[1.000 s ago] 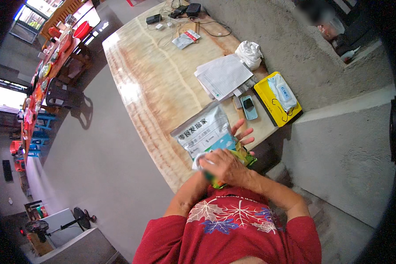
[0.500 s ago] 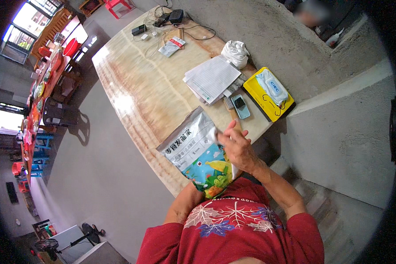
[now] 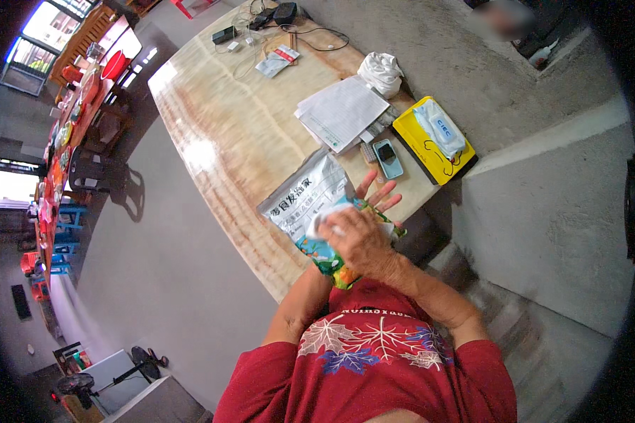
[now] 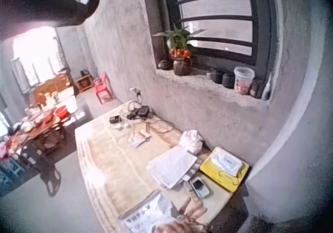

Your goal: The person wipes several items on a table using a white wipe. They clean a yellow box, a snack bag, a small black object, a potted plant, and a small black container. Each item is wiped and then placed back on the table or windowsill.

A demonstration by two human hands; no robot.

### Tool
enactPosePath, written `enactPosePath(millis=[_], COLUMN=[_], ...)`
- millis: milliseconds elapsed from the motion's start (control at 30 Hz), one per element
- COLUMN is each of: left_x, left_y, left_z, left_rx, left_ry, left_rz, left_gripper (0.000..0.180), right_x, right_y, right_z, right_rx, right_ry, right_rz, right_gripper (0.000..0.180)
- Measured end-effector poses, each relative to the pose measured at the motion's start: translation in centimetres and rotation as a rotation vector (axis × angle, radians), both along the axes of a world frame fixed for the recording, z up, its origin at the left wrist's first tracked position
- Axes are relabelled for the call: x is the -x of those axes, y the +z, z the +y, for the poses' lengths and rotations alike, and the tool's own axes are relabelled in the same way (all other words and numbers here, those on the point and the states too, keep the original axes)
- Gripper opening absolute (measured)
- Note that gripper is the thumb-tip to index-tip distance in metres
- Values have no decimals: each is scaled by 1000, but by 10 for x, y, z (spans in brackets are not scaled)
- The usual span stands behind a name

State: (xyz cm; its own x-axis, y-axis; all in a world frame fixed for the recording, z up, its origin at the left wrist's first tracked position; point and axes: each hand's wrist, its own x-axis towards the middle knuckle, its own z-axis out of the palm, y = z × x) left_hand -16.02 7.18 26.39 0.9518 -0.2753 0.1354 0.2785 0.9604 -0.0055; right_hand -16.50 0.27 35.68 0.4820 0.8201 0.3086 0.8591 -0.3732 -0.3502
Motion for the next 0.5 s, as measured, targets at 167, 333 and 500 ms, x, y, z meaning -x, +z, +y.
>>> enactPosePath(millis=[167,333,500], left_x=[-13,-8,-11], left_y=[-12,-1,-9], left_z=[17,25,25], left_rx=[-23,-68,-95], left_ry=[92,148,137], left_rz=[64,124,123], left_gripper=[62,58,53], right_x=[22,23,8], right_y=[-12,-20,-28], right_z=[-11,-46,-60], right_rx=[-98,-130,-271], right_ry=[246,284,146], right_rz=[-122,116,389], right_gripper=[26,23,23])
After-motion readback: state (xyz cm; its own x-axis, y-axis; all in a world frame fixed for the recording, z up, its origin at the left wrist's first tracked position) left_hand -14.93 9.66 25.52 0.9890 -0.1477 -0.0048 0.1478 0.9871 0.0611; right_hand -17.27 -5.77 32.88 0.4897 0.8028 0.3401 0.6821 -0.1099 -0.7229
